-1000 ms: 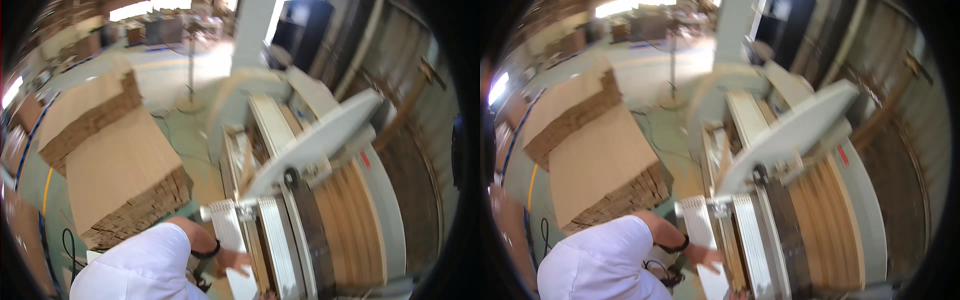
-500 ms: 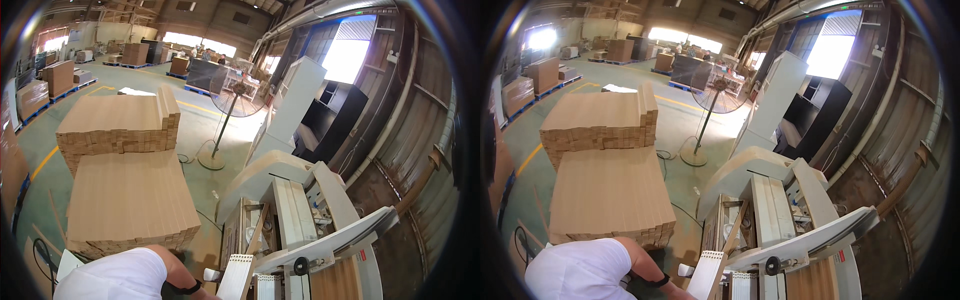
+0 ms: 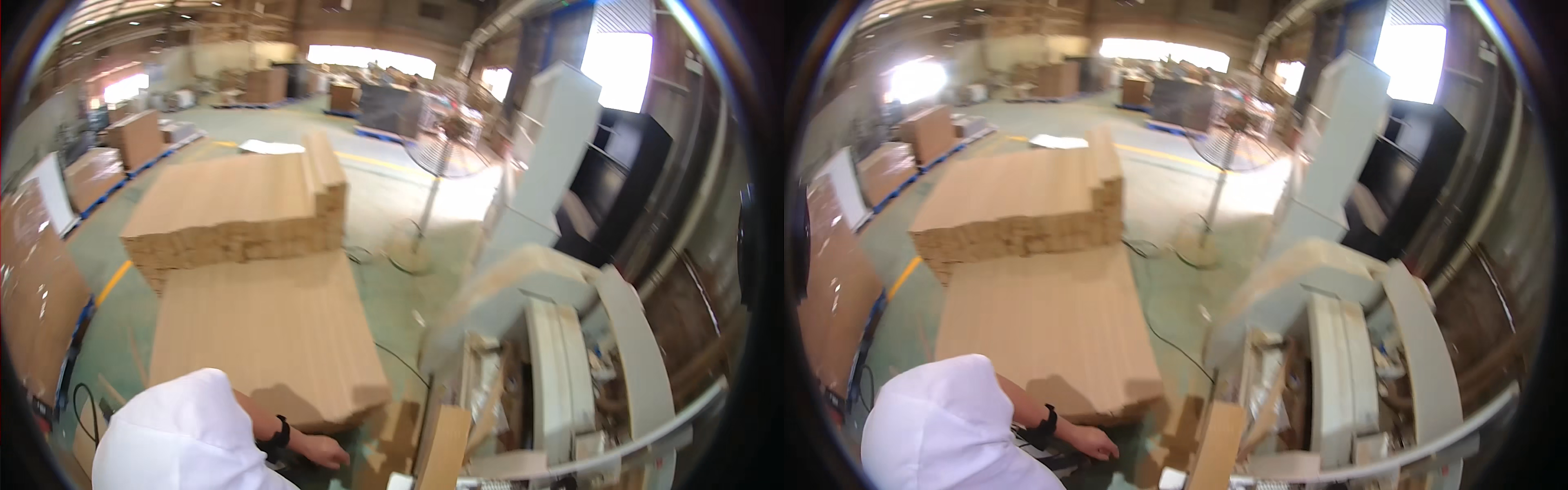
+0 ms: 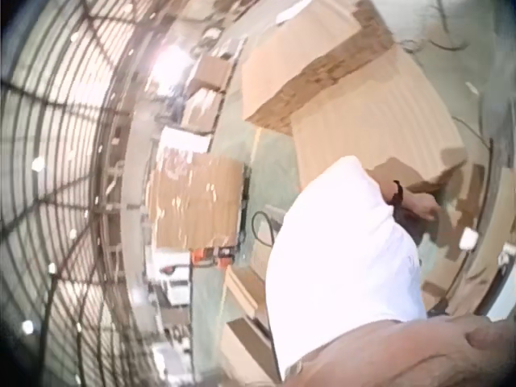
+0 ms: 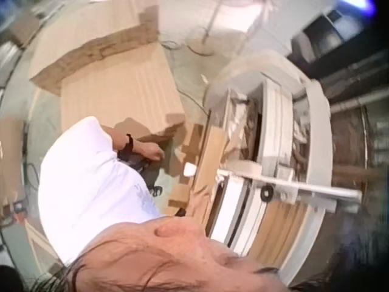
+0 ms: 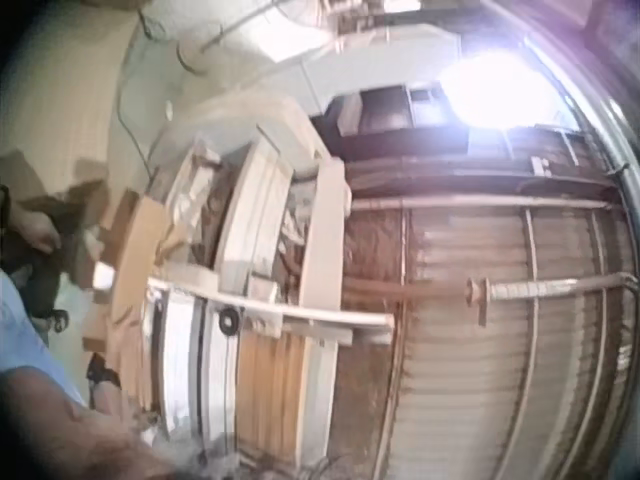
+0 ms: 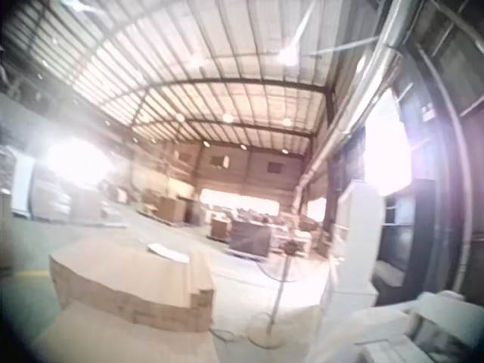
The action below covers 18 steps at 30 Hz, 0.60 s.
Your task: Operating an industrial boring machine to drill or process wooden boards in a furniture manufacturing plant.
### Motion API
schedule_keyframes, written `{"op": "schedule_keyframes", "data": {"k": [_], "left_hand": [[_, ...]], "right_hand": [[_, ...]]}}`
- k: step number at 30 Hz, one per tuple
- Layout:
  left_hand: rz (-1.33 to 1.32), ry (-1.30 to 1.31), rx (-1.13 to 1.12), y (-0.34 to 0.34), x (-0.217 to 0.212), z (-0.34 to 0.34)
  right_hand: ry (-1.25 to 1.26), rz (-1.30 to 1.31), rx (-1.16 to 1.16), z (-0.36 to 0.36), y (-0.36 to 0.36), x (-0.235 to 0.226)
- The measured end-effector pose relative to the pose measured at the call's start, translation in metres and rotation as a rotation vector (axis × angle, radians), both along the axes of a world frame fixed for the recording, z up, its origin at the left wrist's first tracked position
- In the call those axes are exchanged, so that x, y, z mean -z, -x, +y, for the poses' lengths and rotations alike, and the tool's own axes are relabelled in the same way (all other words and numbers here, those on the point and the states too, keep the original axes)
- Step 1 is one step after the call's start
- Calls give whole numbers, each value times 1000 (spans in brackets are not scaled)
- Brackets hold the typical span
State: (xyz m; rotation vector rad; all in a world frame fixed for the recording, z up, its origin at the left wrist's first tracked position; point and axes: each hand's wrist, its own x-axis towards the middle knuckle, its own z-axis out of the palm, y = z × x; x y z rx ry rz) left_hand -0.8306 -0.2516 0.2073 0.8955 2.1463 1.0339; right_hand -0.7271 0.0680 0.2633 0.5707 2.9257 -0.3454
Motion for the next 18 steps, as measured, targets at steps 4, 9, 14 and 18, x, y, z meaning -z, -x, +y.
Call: {"op": "schedule_keyframes", "data": {"k": [4, 9, 14, 18], "left_hand": [[-92, -20, -78, -15, -4, -18], [-80, -13, -134, -22, -34, -16], [-248, -51, -256, -27, -29, 0], [-699, -110, -214, -10, -38, 36]], "right_hand": [[121, 30, -105, -5, 23, 2], [224, 65, -171, -6, 42, 6], [360, 106, -237, 4, 46, 4], [511, 126, -294, 8, 42, -1]]}}
